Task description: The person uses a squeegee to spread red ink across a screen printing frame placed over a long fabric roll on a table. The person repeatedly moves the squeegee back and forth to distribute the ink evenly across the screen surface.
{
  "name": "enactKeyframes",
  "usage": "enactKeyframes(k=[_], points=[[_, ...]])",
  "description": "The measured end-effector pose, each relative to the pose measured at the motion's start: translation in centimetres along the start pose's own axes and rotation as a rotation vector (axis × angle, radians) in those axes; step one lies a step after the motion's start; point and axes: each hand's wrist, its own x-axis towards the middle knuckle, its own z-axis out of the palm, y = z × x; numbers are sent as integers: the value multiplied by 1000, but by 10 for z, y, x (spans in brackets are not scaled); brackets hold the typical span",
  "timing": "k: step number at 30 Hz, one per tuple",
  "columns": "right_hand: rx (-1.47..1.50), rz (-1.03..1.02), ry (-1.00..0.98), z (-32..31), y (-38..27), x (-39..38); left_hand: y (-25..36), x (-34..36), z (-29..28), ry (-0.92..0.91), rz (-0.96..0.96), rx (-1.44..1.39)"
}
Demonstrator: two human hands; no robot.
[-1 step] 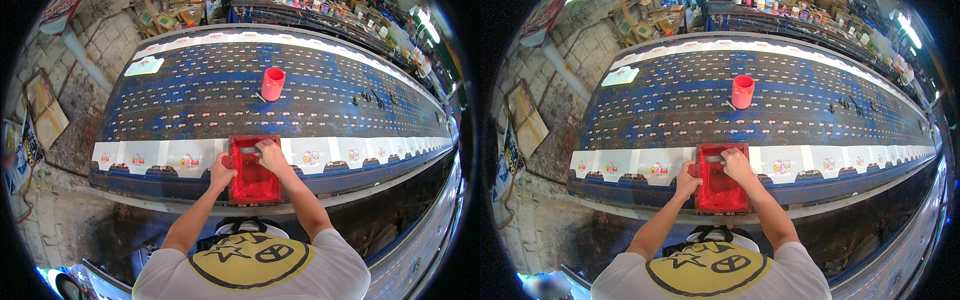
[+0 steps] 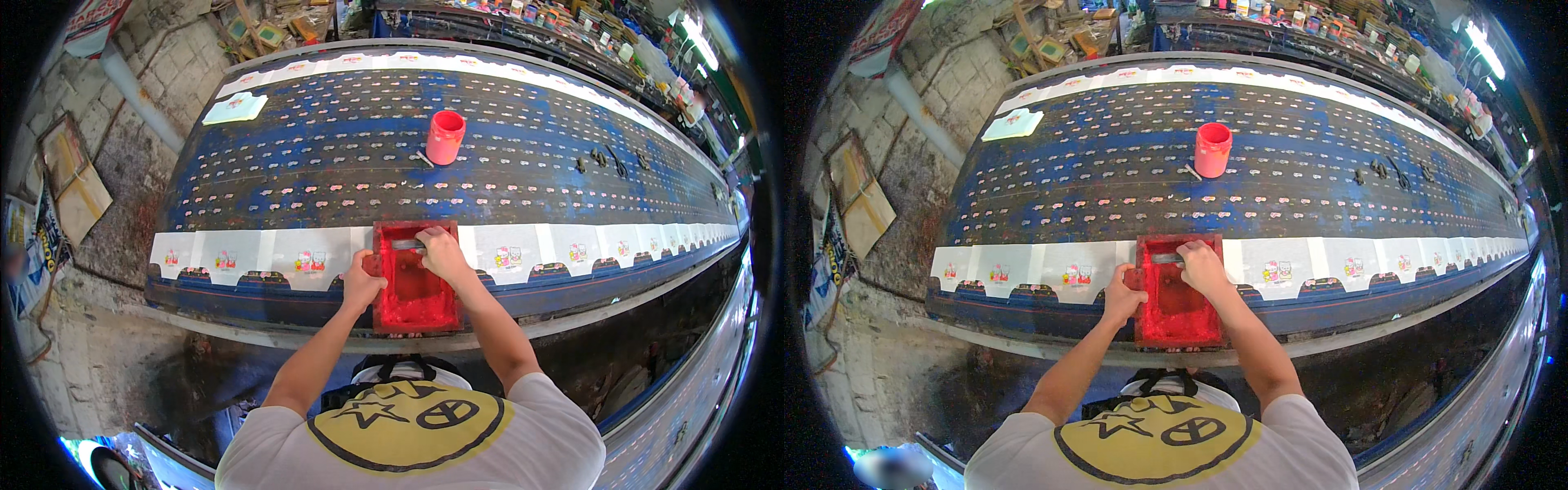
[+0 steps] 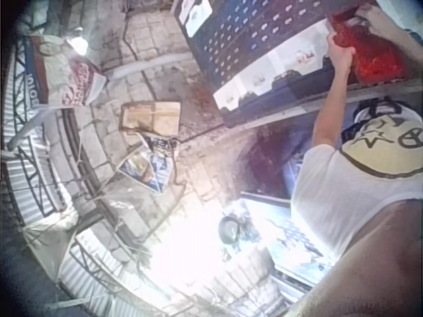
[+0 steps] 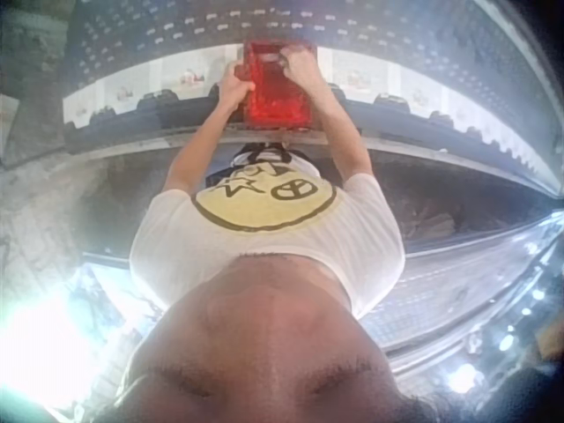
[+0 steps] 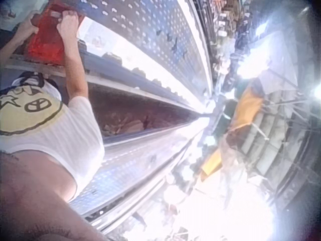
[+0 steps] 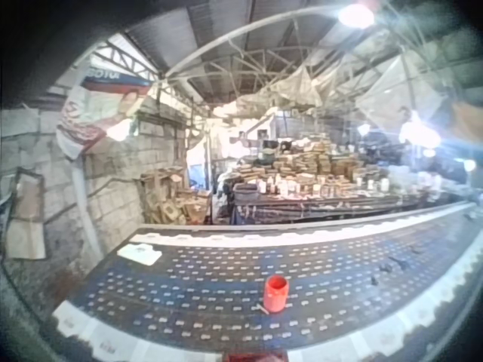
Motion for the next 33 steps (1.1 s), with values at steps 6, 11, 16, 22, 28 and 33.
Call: enactKeyframes(k=[6,11,16,22,28,33], points=[[-32,0,-25,0,-46,-91,0,6,2,48,24,16],[9,-42,-59,-9,-52,-119,6,3,7,73,41,42],[12,-43,-112,-66,-24,-111,37,-6,44,86,101,-15],[5,-19,-69,-134,57,-153,56,-8,163,59,128,-94],[-5,38,-114,-166,125,-199,77,-29,247,81,105,-57],[24,16,-148,-176,141,-214,81,-40,262,86,85,17]])
